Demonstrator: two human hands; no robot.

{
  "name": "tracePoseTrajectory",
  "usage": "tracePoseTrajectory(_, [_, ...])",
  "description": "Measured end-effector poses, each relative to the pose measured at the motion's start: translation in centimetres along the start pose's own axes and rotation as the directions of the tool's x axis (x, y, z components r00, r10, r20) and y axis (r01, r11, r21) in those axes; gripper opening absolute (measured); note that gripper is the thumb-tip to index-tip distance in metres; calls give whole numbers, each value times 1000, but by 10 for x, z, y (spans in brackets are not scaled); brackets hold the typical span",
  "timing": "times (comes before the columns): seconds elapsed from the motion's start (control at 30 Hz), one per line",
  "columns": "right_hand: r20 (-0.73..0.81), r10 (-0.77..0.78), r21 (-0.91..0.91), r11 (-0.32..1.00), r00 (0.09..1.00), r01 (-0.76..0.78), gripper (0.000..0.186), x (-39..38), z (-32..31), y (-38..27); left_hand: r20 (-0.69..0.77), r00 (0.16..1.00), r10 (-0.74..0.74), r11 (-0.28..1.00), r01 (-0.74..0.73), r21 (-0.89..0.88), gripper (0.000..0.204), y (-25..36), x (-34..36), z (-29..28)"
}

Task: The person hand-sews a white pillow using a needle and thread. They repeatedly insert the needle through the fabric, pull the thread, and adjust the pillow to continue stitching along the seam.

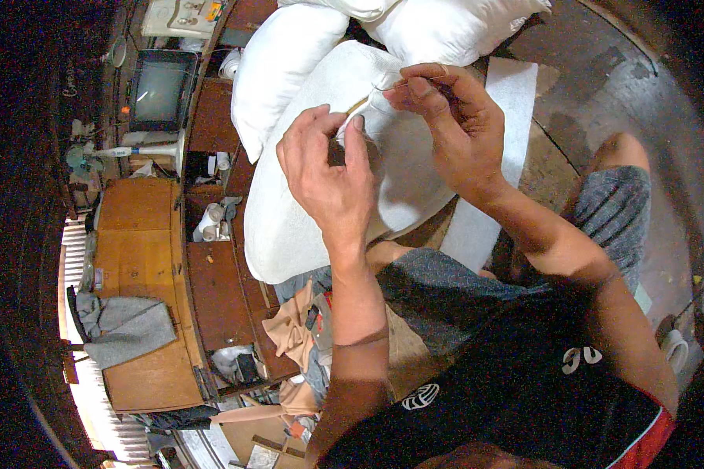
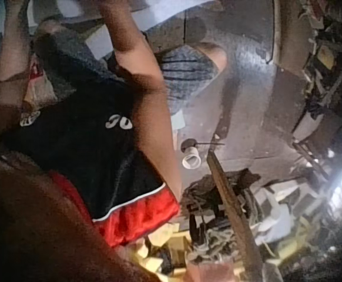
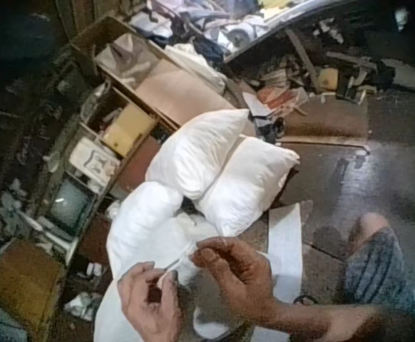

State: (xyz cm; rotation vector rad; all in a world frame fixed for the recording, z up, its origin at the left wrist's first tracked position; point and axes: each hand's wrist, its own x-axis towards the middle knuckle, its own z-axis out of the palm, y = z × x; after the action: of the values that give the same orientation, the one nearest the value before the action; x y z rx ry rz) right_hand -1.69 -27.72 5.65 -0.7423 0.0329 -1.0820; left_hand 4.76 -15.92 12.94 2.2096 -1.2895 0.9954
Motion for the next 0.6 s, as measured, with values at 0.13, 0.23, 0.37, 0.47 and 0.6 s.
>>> tracePoseTrajectory(0.13, [8,-83,-120,989,997,83,19,-2,-5,11,4,1000,-28,975,28,-219,28,-1,-4,-10])
tracePoseTrajectory(0.23, [62,-135,-165,976,989,143,19,-5,-7,8,26,1000,3,988,1,-152,30,-9,-11,-26])
tracePoseTrajectory(0.37, [63,-186,-116,975,981,192,20,-3,-10,6,79,997,23,983,-8,-184,35,-15,-16,-35])
tracePoseTrajectory(0.47, [39,-167,-60,984,985,169,18,-4,-9,3,89,995,36,995,-27,-97,40,-12,-14,-37])
tracePoseTrajectory(0.6, [69,-158,-130,978,985,166,19,-7,-16,-1,69,997,-19,985,30,-170,33,-21,-16,-40])
